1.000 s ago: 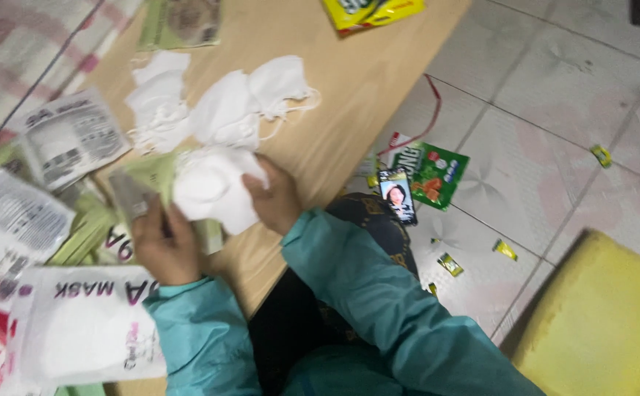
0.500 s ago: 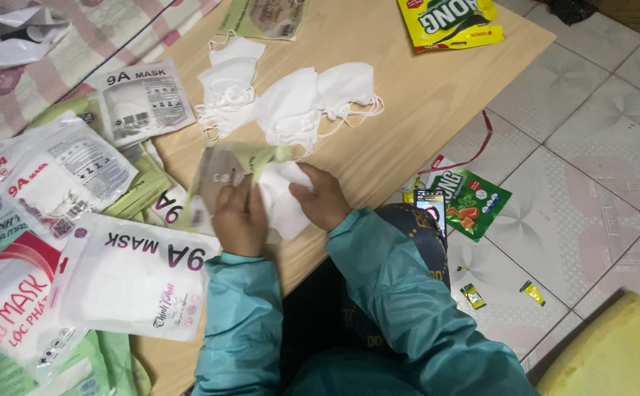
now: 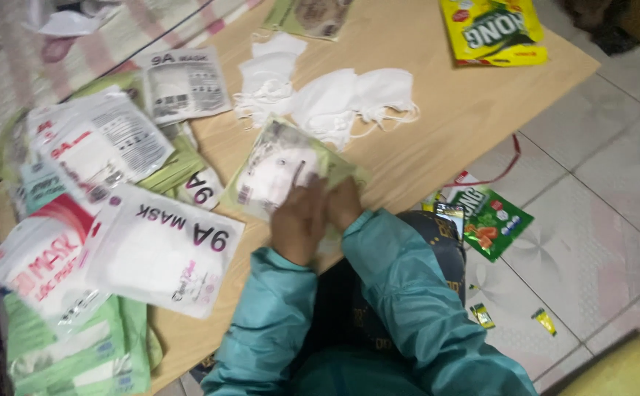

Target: The person picks up face masks from a wooden surface and places them inside plastic packaging sleeves.

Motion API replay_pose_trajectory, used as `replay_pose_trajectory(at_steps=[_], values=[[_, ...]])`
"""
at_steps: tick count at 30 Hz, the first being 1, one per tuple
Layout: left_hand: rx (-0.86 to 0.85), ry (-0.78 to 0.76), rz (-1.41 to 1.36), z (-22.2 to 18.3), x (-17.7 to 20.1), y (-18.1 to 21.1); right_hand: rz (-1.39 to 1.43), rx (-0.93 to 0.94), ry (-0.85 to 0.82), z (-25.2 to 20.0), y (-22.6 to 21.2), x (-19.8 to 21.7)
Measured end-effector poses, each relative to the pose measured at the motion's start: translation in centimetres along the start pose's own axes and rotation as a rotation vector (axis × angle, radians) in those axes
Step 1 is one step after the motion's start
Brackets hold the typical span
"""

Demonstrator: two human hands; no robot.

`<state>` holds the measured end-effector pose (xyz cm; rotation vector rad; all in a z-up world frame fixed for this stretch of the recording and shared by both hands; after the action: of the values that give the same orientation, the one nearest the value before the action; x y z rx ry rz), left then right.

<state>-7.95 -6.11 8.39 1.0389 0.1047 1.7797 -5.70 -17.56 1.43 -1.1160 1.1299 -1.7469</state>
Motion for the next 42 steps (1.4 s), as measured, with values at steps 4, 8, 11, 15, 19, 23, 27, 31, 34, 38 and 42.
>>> replay_pose_trajectory(at_steps=[4, 8, 11, 15, 19, 23, 27, 31, 34, 38, 42], values=[[0.069, -0.062, -0.006, -1.3, 1.0, 1.8, 0.078, 0.012, -0.045, 0.0, -0.8, -0.1], [0.282, 0.248, -0.175, -2.5, 6.0, 2.1, 0.186, -0.008, -0.096, -1.0, -0.5, 1.0], [0.67, 0.334, -0.288, -4.0, 7.4, -1.1, 0.263, -0.012, -0.147, -0.8, -0.9, 0.8], [1.23, -0.065, -0.682, -11.5, 2.3, -8.5, 0.366, -0.037, -0.194, -1.2, -2.0, -0.9], [1.222, 0.097, -0.762, -5.7, 6.0, -2.0, 0.429, -0.059, -0.229, -2.6, -2.5, -1.5], [1.192, 0.23, -0.553, -8.6, 9.2, -10.4, 0.52, -0.1, -0.235, -2.6, -2.8, -0.9], [1.115, 0.394, -0.119, -5.3, 18.4, -12.0, 0.474, -0.101, -0.169, -2.4, -4.3, 0.6], [0.938, 0.534, 0.005, -7.6, 26.1, -21.6, 0.304, -0.078, -0.14, -1.8, -2.2, 1.0], [0.795, 0.681, -0.078, -7.3, 28.7, -24.2, 0.131, 0.058, -0.215, -1.4, -2.9, 2.1], [0.949, 0.667, 0.427, -5.6, 28.7, -20.0, -0.159, 0.277, -0.117, 1.9, -2.5, 5.7], [0.497, 0.714, 0.63, -3.7, 26.4, -13.7, -0.351, 0.347, 0.099, 5.9, -1.3, 9.9]])
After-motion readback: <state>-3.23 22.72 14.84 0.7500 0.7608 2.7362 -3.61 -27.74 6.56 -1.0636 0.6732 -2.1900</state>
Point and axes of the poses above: each hand's wrist, its own z-axis towards the middle knuckle, its own x-axis out of the back of the hand, y = z × x, the point moved 3 cm from there along z, towards the middle knuckle, and after that the axes turned 13 degrees about x, right-handed, at the moved point
